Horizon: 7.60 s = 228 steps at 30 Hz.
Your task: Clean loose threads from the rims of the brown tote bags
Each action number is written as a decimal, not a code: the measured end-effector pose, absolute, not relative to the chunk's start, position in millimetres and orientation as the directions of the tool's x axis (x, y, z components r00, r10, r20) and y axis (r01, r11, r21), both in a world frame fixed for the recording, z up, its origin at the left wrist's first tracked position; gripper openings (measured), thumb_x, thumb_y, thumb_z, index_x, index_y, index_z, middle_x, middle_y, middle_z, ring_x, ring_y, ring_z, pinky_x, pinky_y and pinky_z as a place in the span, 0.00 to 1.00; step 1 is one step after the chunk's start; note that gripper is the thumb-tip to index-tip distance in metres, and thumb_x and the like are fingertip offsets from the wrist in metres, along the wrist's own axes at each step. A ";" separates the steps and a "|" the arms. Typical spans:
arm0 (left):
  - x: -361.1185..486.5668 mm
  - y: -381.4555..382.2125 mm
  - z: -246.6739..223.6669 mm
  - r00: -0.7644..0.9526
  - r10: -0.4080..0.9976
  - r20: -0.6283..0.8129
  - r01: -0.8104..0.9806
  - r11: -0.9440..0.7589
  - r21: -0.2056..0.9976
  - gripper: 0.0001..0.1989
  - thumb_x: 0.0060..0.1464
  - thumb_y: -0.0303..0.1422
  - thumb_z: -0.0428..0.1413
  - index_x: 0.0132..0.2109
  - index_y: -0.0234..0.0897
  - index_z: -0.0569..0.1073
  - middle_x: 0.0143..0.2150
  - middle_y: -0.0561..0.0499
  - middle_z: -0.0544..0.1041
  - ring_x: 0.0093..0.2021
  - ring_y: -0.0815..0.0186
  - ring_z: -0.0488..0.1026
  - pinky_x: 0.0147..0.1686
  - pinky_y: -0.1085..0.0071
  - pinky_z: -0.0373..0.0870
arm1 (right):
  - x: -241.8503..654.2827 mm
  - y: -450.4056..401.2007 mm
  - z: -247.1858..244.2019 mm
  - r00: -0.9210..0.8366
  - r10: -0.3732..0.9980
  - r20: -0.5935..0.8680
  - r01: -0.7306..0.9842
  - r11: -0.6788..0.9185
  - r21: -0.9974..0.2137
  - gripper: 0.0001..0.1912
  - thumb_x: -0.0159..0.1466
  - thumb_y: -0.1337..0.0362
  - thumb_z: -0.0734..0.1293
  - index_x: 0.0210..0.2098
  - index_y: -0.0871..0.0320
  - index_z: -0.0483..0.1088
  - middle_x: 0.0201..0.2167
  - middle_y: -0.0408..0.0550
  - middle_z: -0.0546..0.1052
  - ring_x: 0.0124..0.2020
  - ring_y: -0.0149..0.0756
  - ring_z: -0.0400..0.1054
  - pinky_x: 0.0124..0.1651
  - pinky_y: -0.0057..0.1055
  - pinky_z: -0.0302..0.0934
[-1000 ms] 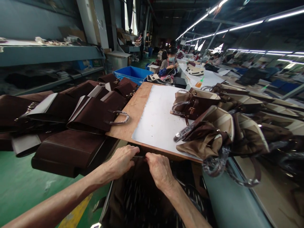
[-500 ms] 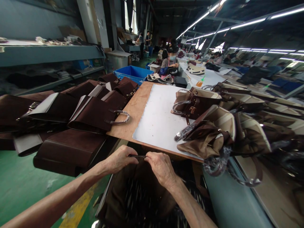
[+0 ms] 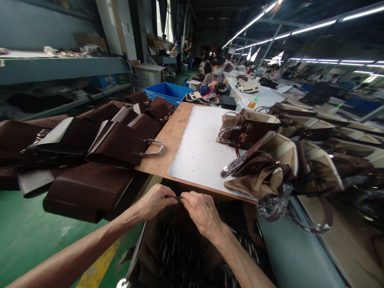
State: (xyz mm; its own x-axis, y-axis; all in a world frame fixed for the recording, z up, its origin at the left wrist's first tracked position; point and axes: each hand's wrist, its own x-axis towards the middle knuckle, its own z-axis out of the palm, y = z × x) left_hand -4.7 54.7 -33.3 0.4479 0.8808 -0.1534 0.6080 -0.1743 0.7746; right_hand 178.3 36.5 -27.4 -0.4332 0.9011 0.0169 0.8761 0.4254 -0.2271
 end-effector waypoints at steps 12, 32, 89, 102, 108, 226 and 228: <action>1.7 53.1 -18.0 0.405 0.892 -0.203 0.711 -0.167 0.683 0.14 0.51 0.37 0.50 0.26 0.33 0.73 0.21 0.55 0.66 0.25 0.71 0.61 0.26 0.75 0.51 | 170.9 36.6 -17.9 -0.419 0.905 -0.071 0.890 0.395 -0.227 0.12 0.65 0.62 0.54 0.32 0.54 0.68 0.29 0.43 0.76 0.32 0.33 0.71 0.31 0.28 0.53; 2.8 54.8 -13.2 0.459 0.861 -0.218 0.724 -0.221 0.653 0.14 0.52 0.37 0.47 0.26 0.34 0.72 0.22 0.55 0.66 0.27 0.70 0.62 0.28 0.75 0.52 | 266.3 -15.0 -24.2 -0.254 0.951 -0.179 0.957 0.220 -0.188 0.19 0.67 0.55 0.49 0.27 0.56 0.62 0.21 0.44 0.72 0.25 0.30 0.66 0.28 0.28 0.48; 21.2 59.8 -16.5 0.596 0.781 -0.187 0.542 -0.219 0.811 0.10 0.43 0.30 0.50 0.32 0.33 0.75 0.22 0.56 0.67 0.24 0.72 0.60 0.23 0.78 0.51 | 204.7 50.4 0.7 -0.504 0.782 -0.367 0.767 0.210 -0.607 0.08 0.52 0.61 0.64 0.24 0.59 0.70 0.18 0.39 0.64 0.24 0.27 0.57 0.26 0.24 0.46; 29.6 57.5 -38.6 0.578 0.815 -0.023 0.661 -0.452 0.599 0.10 0.49 0.30 0.47 0.26 0.34 0.71 0.24 0.52 0.70 0.26 0.70 0.63 0.27 0.75 0.50 | 209.5 55.0 -6.3 -0.563 0.768 -0.305 0.763 0.342 -0.549 0.13 0.58 0.59 0.60 0.25 0.60 0.70 0.20 0.43 0.69 0.25 0.28 0.61 0.28 0.26 0.47; 36.6 56.9 -25.4 0.490 0.864 -0.118 0.726 -0.330 0.603 0.11 0.48 0.31 0.47 0.27 0.36 0.73 0.24 0.51 0.71 0.26 0.69 0.65 0.26 0.74 0.51 | 203.7 53.7 -7.1 -0.521 0.798 -0.303 0.759 0.271 -0.591 0.13 0.59 0.60 0.58 0.27 0.59 0.69 0.24 0.43 0.71 0.27 0.30 0.62 0.29 0.26 0.47; -42.0 38.5 -41.2 0.230 0.897 -0.378 0.394 0.270 0.879 0.10 0.41 0.33 0.54 0.30 0.31 0.74 0.16 0.58 0.58 0.18 0.75 0.51 0.19 0.77 0.45 | 139.5 59.5 -7.1 -0.539 0.784 -0.309 0.773 0.314 -0.552 0.13 0.58 0.59 0.59 0.23 0.56 0.70 0.19 0.40 0.69 0.25 0.28 0.61 0.28 0.25 0.46; -40.1 36.7 -40.4 0.226 0.902 -0.367 0.399 0.258 0.880 0.10 0.41 0.33 0.54 0.30 0.31 0.73 0.17 0.58 0.58 0.19 0.75 0.51 0.20 0.76 0.45 | 136.9 58.5 -7.0 -0.536 0.789 -0.300 0.777 0.322 -0.540 0.13 0.58 0.59 0.59 0.22 0.56 0.70 0.19 0.40 0.69 0.24 0.28 0.61 0.28 0.26 0.46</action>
